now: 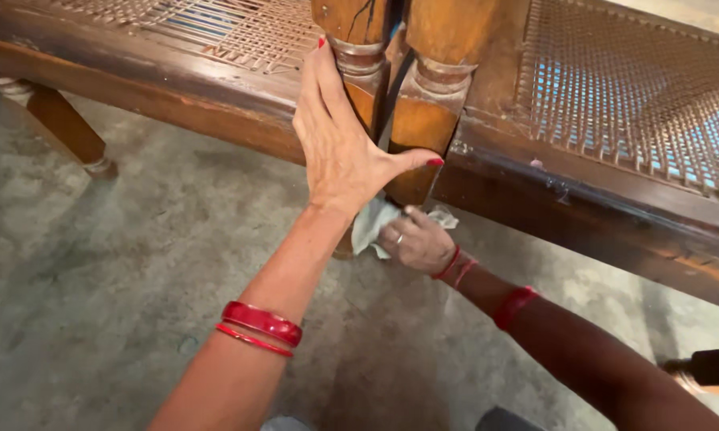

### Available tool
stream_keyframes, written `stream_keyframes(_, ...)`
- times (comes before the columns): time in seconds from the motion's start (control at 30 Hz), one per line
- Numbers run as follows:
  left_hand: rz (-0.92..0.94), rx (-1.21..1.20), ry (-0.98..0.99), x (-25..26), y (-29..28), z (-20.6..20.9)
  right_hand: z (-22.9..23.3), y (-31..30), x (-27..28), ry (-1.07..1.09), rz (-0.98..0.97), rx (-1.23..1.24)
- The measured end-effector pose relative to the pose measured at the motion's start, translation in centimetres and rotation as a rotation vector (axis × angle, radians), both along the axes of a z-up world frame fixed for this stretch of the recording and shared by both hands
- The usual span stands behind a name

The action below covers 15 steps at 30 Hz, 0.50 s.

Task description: The person wipes a wooden chair with a cloth, cleaning the seat, legs, armrests, and backrest. The person uses a white cloth to remove dust and dirt from the chair's surfaces.

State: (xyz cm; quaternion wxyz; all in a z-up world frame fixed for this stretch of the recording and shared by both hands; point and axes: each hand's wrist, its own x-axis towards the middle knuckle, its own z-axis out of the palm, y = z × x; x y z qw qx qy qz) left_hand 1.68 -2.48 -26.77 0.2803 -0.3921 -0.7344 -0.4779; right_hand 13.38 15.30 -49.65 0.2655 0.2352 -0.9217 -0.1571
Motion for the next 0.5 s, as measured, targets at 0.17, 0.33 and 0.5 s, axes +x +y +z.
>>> stream_keyframes(0.17, -0.003, -0.004, 0.021, -0.2, 0.0, 0.7, -2.5, 0.0, 1.8, -0.323, 0.125, 0.095)
stream_keyframes(0.33, -0.004, -0.030, 0.062, -0.7, -0.3, 0.3, -5.3, 3.0, 5.8, -0.198, -0.442, -0.297)
stream_keyframes(0.5, 0.031, -0.029, 0.075, -1.2, 0.3, -0.3, -6.4, 2.9, -2.0, 0.512, 0.022, -2.420)
